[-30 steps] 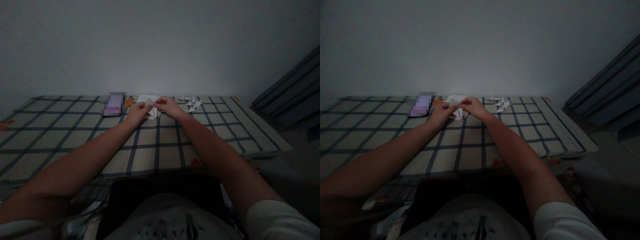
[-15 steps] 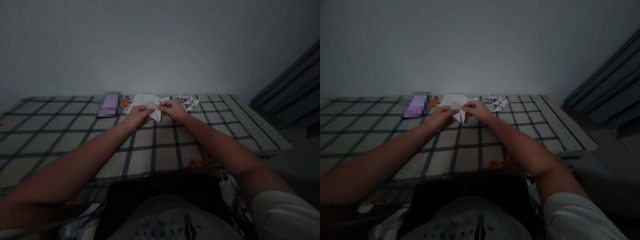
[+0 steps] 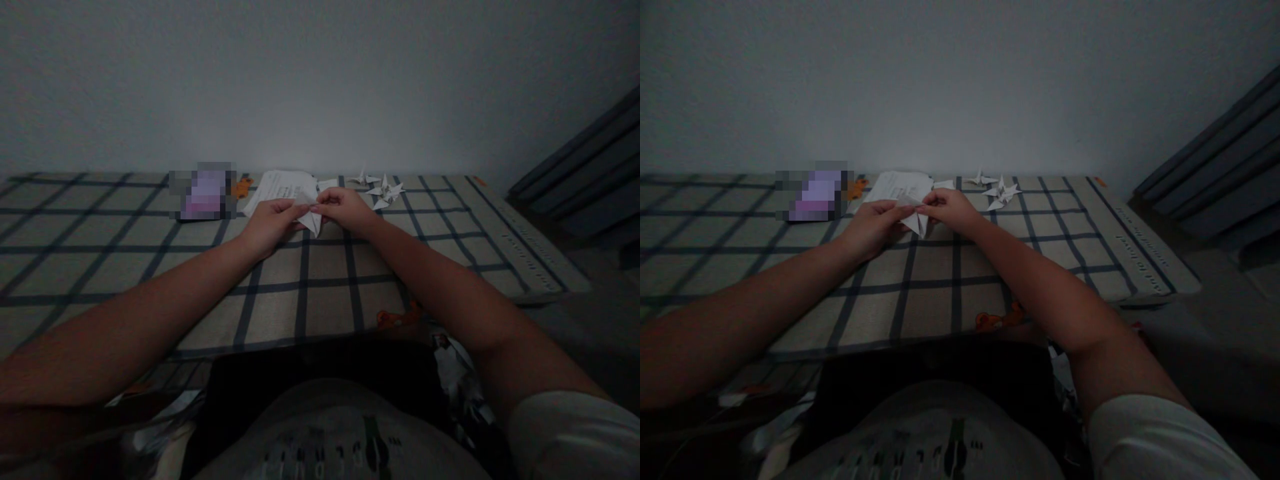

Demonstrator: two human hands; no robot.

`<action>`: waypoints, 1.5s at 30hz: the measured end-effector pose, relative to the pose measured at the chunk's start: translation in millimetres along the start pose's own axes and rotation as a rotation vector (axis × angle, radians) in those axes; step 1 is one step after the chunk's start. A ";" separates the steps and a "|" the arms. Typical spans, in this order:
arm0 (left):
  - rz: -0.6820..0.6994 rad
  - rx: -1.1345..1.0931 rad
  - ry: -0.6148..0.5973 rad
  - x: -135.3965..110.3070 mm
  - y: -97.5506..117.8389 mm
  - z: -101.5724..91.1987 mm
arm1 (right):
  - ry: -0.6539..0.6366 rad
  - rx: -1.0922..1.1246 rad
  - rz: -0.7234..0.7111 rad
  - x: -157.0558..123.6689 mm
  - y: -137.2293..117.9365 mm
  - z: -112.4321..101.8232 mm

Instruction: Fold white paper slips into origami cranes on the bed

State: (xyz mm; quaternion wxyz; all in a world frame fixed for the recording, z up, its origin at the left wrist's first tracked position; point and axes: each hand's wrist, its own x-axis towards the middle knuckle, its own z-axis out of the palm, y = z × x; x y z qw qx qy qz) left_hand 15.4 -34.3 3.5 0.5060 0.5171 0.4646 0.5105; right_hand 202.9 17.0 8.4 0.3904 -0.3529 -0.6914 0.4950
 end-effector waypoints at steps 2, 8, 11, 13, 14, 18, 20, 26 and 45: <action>0.004 -0.006 0.013 0.8 -1.3 -0.7 | 0.007 -0.024 -0.008 -0.4 -0.2 -1.0; -0.017 -0.056 -0.022 4.3 -3.1 -1.3 | 0.035 -0.003 -0.008 0.0 2.5 -1.4; -0.022 -0.058 -0.029 3.2 -0.6 -0.5 | 0.066 -0.006 -0.017 0.5 4.7 -0.5; -0.024 -0.053 -0.033 1.9 1.6 -0.1 | 0.083 -0.005 -0.025 0.7 5.3 0.1; -0.026 -0.050 -0.035 1.3 2.5 -0.1 | 0.086 0.000 -0.026 0.6 5.2 0.4; -0.022 -0.074 -0.054 1.2 2.2 -1.5 | 0.082 0.013 -0.003 0.1 2.8 1.8; -0.010 -0.096 -0.055 2.7 0.0 -2.8 | 0.070 0.018 0.012 -0.2 1.6 2.3; -0.004 -0.144 -0.046 6.7 -3.6 -5.4 | 0.021 0.050 0.048 -0.6 0.8 0.3; -0.048 -0.297 -0.174 3.7 7.3 -8.7 | 0.081 0.102 0.011 1.1 4.9 -1.6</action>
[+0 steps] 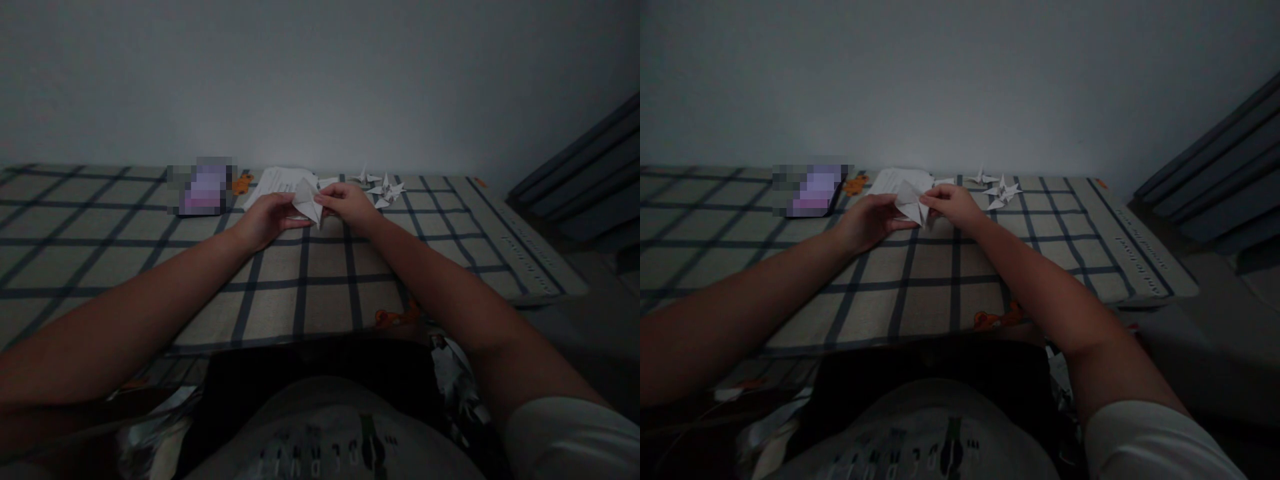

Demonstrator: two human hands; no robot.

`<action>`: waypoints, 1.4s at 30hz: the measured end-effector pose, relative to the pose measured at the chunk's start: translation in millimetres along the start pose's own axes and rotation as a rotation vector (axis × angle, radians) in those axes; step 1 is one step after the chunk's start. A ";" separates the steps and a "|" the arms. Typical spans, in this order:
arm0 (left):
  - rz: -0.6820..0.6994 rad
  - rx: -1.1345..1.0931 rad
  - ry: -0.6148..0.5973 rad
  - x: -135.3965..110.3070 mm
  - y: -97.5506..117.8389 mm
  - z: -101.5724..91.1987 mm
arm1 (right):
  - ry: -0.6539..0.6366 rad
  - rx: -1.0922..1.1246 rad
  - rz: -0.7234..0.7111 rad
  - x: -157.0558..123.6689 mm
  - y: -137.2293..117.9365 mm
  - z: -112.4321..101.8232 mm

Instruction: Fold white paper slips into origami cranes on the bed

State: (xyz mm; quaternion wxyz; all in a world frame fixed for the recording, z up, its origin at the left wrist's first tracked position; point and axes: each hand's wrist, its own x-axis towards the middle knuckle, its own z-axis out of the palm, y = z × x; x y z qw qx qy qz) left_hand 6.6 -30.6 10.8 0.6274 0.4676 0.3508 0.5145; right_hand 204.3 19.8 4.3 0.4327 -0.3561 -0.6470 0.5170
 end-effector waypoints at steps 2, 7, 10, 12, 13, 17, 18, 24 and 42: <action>0.000 -0.007 0.004 -0.3 1.2 0.4 | 0.006 0.016 0.010 0.8 0.8 0.5; 0.007 -0.040 -0.033 0.0 2.2 -0.6 | 0.006 0.072 0.039 1.1 -2.0 1.4; 0.006 -0.024 -0.053 0.0 2.0 -1.0 | 0.004 0.138 0.049 0.4 -4.1 1.7; 0.013 0.001 -0.050 -0.5 1.8 -1.0 | 0.003 0.165 0.051 0.2 -4.7 1.9; 0.019 0.014 -0.042 -0.7 1.5 -1.1 | 0.006 0.168 0.052 0.1 -4.8 2.0; 0.031 0.063 -0.038 -0.9 -1.2 -2.6 | 0.011 0.139 0.053 0.0 -5.8 2.1; 0.034 0.073 -0.048 -0.7 -2.2 -3.0 | 0.004 0.130 0.048 -0.1 -5.9 2.0; 0.072 0.150 -0.006 -0.4 -5.7 -1.3 | -0.013 0.113 0.029 -1.0 -4.7 2.0; 0.089 0.309 0.145 -2.1 -4.7 3.7 | -0.049 0.040 -0.040 0.9 7.9 2.7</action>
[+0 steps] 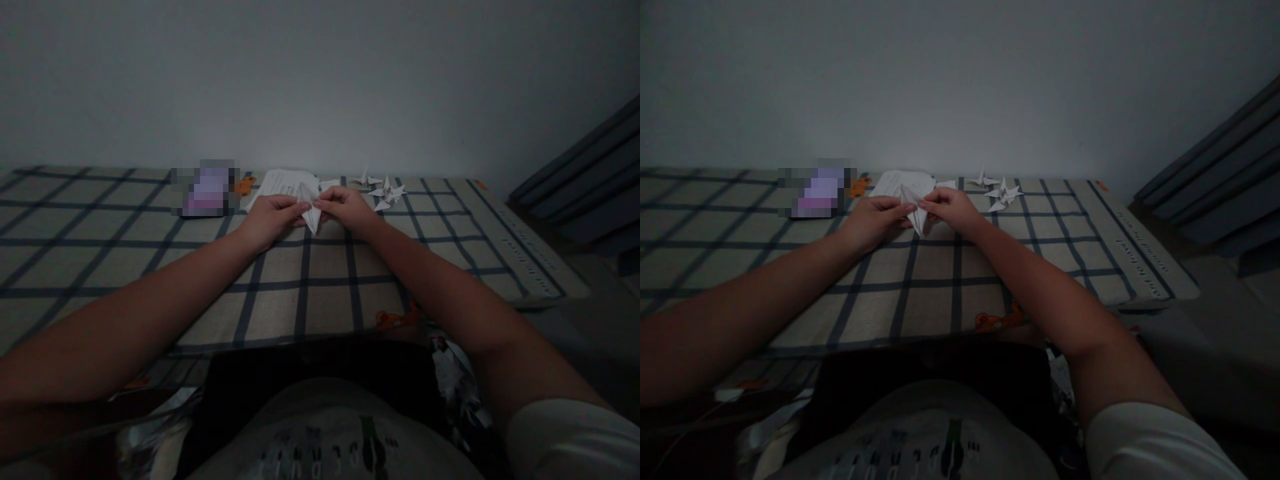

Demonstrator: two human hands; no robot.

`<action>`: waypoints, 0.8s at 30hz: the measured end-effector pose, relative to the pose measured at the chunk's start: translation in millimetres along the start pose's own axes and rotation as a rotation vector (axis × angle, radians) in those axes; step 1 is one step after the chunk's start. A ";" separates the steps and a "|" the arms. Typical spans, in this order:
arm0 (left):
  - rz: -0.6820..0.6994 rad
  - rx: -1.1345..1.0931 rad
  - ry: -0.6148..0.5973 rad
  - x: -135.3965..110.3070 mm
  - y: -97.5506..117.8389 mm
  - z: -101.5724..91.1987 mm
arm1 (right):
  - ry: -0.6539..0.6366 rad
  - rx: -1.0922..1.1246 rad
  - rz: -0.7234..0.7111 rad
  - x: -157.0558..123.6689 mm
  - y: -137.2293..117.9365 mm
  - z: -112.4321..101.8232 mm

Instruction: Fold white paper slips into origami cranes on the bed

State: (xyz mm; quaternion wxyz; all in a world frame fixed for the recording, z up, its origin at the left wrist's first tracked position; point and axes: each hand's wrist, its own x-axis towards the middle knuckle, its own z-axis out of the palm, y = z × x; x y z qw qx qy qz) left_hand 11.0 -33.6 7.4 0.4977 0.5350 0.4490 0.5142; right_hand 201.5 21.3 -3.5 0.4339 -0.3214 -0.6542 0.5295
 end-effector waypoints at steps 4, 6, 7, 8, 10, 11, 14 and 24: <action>-0.022 0.020 0.041 -0.1 1.2 2.3 | -0.003 -0.030 0.014 -0.3 -2.1 3.1; -0.022 0.026 0.067 0.7 0.9 2.7 | -0.001 -0.031 0.011 -1.2 -3.7 4.6; -0.021 0.031 0.078 1.2 0.6 2.7 | 0.000 -0.027 0.010 -1.6 -4.5 5.3; -0.020 0.038 0.087 1.7 0.3 2.6 | 0.001 -0.024 0.011 -2.1 -5.1 5.8; -0.012 0.040 0.088 2.8 -0.8 1.9 | 0.001 -0.016 0.017 -2.6 -6.1 6.4; -0.003 0.029 0.076 3.4 -1.3 1.5 | 0.002 -0.011 0.021 -2.6 -6.5 6.4; 0.018 -0.049 0.005 4.9 -3.0 0.4 | 0.009 0.020 0.027 -1.6 -6.6 5.3; 0.046 -0.254 -0.170 3.8 -2.5 -0.9 | 0.063 0.151 0.012 2.0 -3.7 2.0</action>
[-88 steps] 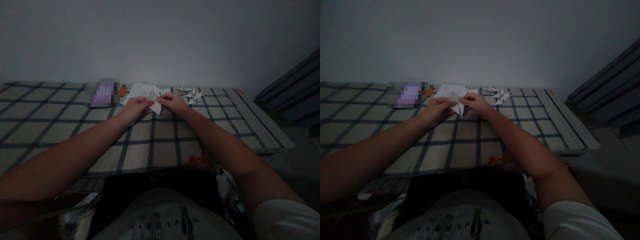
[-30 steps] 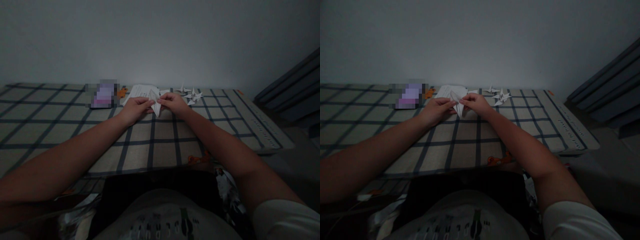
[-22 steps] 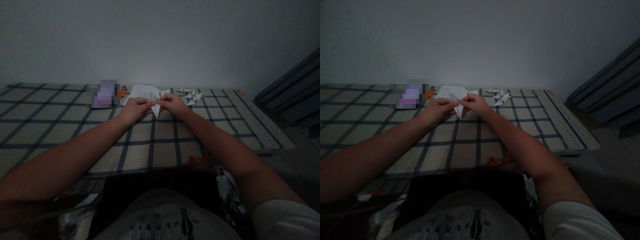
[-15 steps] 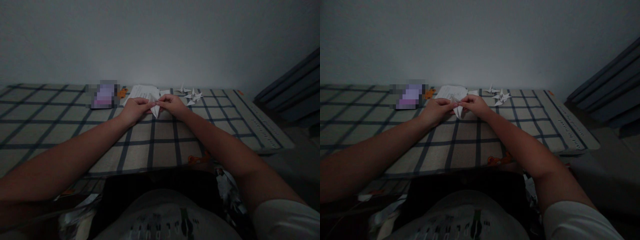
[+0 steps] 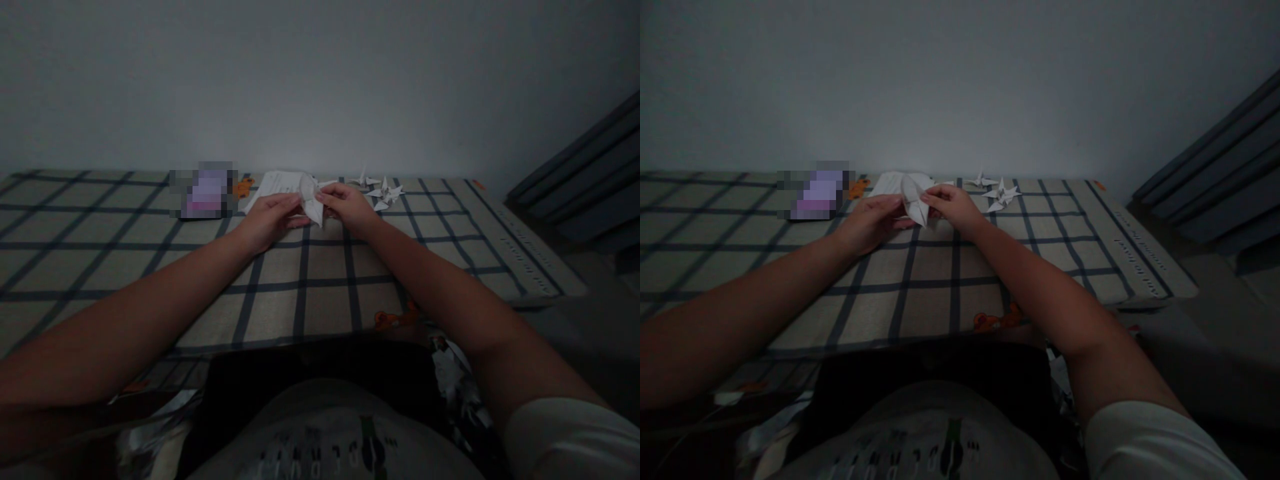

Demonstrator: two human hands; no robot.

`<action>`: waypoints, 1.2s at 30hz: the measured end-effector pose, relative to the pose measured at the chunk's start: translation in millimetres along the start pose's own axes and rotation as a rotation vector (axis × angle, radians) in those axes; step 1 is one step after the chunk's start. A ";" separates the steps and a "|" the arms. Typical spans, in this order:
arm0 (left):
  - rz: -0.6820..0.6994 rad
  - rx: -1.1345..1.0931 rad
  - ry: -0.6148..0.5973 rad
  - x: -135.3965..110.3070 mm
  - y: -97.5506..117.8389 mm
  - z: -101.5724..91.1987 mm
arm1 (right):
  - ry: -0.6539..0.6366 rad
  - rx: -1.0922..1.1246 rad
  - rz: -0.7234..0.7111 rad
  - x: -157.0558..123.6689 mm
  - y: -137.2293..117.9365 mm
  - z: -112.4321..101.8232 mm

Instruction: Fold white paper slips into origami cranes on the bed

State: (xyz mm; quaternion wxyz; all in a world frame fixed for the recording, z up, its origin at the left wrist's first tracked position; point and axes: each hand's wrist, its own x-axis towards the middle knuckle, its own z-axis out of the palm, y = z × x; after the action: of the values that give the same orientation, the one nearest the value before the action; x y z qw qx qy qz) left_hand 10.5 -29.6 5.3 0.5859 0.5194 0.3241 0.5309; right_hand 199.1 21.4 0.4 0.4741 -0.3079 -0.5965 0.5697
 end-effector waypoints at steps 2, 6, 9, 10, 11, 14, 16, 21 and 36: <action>-0.005 0.035 0.029 -0.4 0.1 0.7 | 0.003 0.004 0.006 -0.3 -0.4 0.7; -0.003 0.118 0.048 1.8 -2.9 -1.1 | -0.017 0.004 0.009 -1.0 0.3 0.6; -0.009 0.191 0.097 4.2 -5.7 -4.4 | -0.021 -0.017 0.007 -1.0 1.4 0.0; -0.007 0.209 0.118 4.6 -6.2 -5.3 | -0.024 -0.027 0.007 -1.0 1.6 0.1; -0.005 0.225 0.136 4.8 -6.4 -6.0 | -0.027 -0.036 0.008 -1.1 1.5 0.4; 0.009 0.281 0.189 3.5 -5.3 -6.0 | -0.035 -0.061 0.009 -1.7 0.1 2.4; 0.024 0.318 0.220 1.9 -3.5 -4.7 | -0.038 -0.084 0.010 -2.5 -1.6 3.8; 0.016 0.310 0.194 0.5 -1.1 -3.1 | -0.040 -0.116 0.009 -2.6 -3.2 4.1; -0.025 0.308 0.258 0.2 -2.5 1.8 | -0.015 -0.175 0.086 -6.0 -7.9 9.3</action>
State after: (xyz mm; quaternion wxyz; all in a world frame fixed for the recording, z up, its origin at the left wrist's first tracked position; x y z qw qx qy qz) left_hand 12.9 -29.6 3.3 0.4596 0.5266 0.4803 0.5299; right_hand 194.0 11.1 7.7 0.4158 -0.3692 -0.6338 0.5377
